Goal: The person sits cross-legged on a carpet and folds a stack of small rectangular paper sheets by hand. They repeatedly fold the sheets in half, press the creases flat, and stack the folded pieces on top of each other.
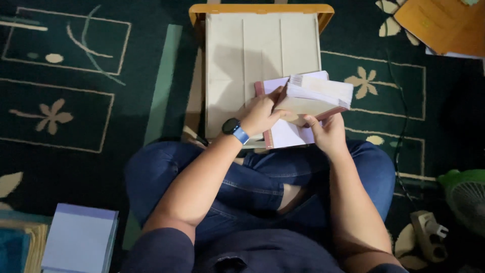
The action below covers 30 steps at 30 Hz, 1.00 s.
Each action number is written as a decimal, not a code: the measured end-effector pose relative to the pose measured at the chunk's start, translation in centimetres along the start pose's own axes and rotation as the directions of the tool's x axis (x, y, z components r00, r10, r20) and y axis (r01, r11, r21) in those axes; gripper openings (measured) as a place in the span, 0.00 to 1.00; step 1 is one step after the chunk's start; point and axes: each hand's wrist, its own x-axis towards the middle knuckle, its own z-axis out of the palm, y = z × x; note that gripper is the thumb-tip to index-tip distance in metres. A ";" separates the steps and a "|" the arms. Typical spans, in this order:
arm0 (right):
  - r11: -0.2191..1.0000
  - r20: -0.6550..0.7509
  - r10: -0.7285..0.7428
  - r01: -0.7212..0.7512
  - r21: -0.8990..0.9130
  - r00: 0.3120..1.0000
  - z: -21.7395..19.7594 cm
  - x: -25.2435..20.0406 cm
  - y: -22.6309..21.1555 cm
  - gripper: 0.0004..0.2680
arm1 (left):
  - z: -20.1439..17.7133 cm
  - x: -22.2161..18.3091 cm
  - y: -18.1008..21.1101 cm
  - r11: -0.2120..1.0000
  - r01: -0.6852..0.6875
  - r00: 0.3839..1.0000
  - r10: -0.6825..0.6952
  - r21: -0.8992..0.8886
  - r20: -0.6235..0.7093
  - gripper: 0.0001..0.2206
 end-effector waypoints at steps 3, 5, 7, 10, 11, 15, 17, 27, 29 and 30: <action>0.989 -0.024 0.032 -0.029 0.142 0.999 0.0 0.0 3.9 0.11 | -0.2 -0.4 1.1 1.000 0.006 0.998 -0.006 0.000 -0.067 0.31; 0.988 0.002 0.008 -0.008 0.154 1.000 0.1 1.7 1.5 0.11 | -2.0 -0.1 2.1 0.999 0.009 0.995 -0.014 -0.045 -0.102 0.32; 0.987 0.031 -0.002 -0.003 0.158 1.000 0.7 3.8 -0.9 0.11 | -3.9 -0.1 3.1 0.994 0.016 0.991 -0.030 -0.103 -0.129 0.32; 0.980 0.053 -0.050 0.039 0.197 0.997 3.7 8.4 -5.0 0.14 | -8.1 -0.4 3.5 0.973 0.045 0.945 -0.116 -0.227 -0.307 0.28; 0.985 0.129 0.023 -0.045 0.166 0.991 5.0 9.8 -6.7 0.10 | -9.3 -0.5 3.1 0.951 0.071 0.908 -0.186 -0.302 -0.375 0.22; 0.925 0.284 0.271 -0.330 0.187 0.920 11.7 17.3 -5.6 0.09 | -11.8 0.9 -2.1 0.868 0.206 0.714 -0.449 -0.452 -0.538 0.19; 0.902 0.329 0.384 -0.427 0.068 0.863 14.0 19.2 -6.3 0.11 | -11.4 2.2 -6.0 0.844 0.258 0.653 -0.510 -0.470 -0.559 0.18; 0.752 0.425 0.545 -0.645 0.133 0.723 17.5 25.1 -0.4 0.14 | -11.5 3.9 -15.8 0.742 0.179 0.479 -0.640 -0.647 -0.601 0.17; 0.760 0.414 0.578 -0.649 0.043 0.704 17.6 25.1 0.3 0.13 | -11.2 3.7 -15.0 0.683 0.259 0.510 -0.697 -0.683 -0.504 0.19; 0.767 0.397 0.598 -0.641 -0.033 0.696 17.6 25.5 0.5 0.13 | -11.3 4.0 -14.5 0.635 0.333 0.539 -0.735 -0.697 -0.412 0.21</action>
